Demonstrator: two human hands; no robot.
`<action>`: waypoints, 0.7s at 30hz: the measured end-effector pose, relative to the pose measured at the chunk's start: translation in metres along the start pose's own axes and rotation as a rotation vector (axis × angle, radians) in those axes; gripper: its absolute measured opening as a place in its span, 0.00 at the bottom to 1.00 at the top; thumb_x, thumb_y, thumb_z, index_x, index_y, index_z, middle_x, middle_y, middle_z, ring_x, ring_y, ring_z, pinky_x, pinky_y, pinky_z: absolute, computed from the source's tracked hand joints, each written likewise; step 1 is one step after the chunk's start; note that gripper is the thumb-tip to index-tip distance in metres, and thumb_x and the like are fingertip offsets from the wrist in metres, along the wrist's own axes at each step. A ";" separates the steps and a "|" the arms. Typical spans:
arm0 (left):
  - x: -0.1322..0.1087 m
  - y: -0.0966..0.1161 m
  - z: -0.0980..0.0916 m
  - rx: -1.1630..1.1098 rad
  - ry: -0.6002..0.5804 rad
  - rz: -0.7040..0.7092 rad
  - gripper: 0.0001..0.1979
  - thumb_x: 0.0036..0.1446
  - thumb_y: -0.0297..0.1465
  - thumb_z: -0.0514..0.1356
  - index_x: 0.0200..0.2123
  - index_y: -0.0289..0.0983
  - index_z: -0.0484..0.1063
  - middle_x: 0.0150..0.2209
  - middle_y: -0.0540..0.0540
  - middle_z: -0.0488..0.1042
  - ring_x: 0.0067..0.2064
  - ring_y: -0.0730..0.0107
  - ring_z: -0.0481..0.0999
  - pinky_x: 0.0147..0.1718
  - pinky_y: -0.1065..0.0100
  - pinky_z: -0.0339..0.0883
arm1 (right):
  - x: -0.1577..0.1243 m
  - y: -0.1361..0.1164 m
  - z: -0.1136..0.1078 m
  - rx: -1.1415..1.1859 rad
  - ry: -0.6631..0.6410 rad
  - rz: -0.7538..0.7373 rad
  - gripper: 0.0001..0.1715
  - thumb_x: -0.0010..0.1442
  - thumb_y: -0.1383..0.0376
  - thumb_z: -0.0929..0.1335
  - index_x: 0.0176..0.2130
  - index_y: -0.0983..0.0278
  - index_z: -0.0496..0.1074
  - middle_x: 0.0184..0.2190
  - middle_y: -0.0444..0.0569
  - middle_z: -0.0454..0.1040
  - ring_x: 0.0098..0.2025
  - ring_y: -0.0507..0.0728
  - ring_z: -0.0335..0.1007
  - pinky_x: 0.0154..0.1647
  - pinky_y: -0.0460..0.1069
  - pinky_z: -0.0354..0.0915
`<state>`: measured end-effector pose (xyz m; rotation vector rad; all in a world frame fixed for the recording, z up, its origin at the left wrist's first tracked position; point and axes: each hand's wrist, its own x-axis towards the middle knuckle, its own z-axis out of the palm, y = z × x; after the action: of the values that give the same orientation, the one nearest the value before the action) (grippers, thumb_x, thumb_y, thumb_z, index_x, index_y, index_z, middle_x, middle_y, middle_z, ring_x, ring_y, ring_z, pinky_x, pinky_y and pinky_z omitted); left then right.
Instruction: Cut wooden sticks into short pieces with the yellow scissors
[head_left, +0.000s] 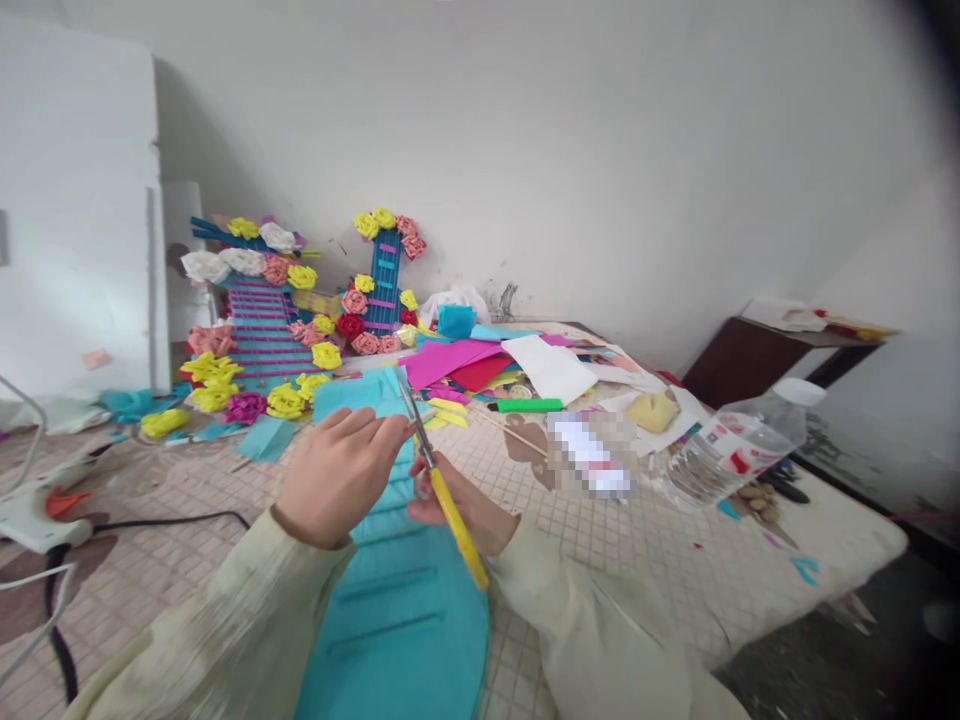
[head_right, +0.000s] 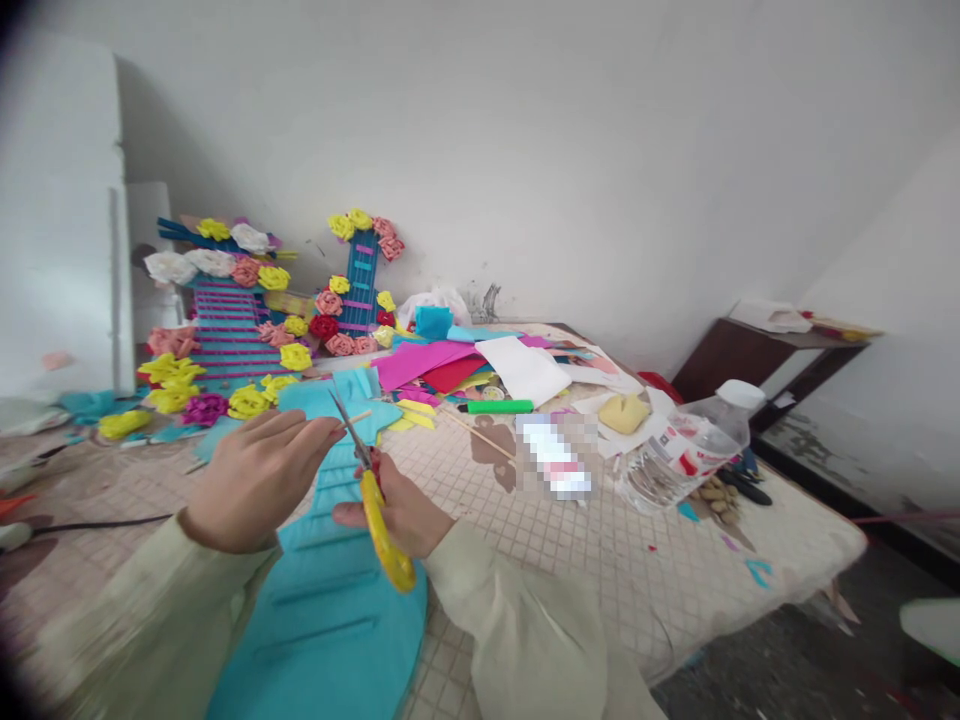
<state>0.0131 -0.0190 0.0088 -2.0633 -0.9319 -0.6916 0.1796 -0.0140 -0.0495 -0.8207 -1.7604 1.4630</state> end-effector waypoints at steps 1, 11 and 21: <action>0.000 0.000 0.001 0.007 -0.006 -0.001 0.20 0.68 0.29 0.45 0.24 0.36 0.66 0.17 0.50 0.63 0.22 0.67 0.65 0.25 0.65 0.55 | 0.000 0.002 0.000 -0.004 -0.004 0.001 0.22 0.51 0.55 0.69 0.41 0.60 0.59 0.27 0.40 0.56 0.28 0.53 0.56 0.32 0.51 0.59; -0.007 -0.012 0.000 -0.445 -0.111 -0.419 0.22 0.67 0.37 0.43 0.27 0.38 0.69 0.21 0.50 0.66 0.24 0.69 0.66 0.26 0.68 0.56 | 0.001 0.000 -0.025 -0.288 -0.014 -0.061 0.21 0.53 0.54 0.70 0.44 0.60 0.66 0.31 0.43 0.65 0.34 0.55 0.65 0.38 0.51 0.65; 0.000 -0.015 0.004 -1.192 -0.171 -0.985 0.24 0.54 0.51 0.51 0.20 0.38 0.66 0.16 0.55 0.50 0.19 0.75 0.51 0.19 0.70 0.46 | 0.003 0.013 -0.084 -1.033 0.290 0.345 0.24 0.49 0.61 0.74 0.46 0.66 0.74 0.36 0.51 0.76 0.39 0.57 0.73 0.37 0.48 0.65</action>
<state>0.0019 -0.0095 0.0128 -2.5340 -1.9975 -1.9668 0.2484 0.0365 -0.0522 -1.8092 -2.1682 0.4558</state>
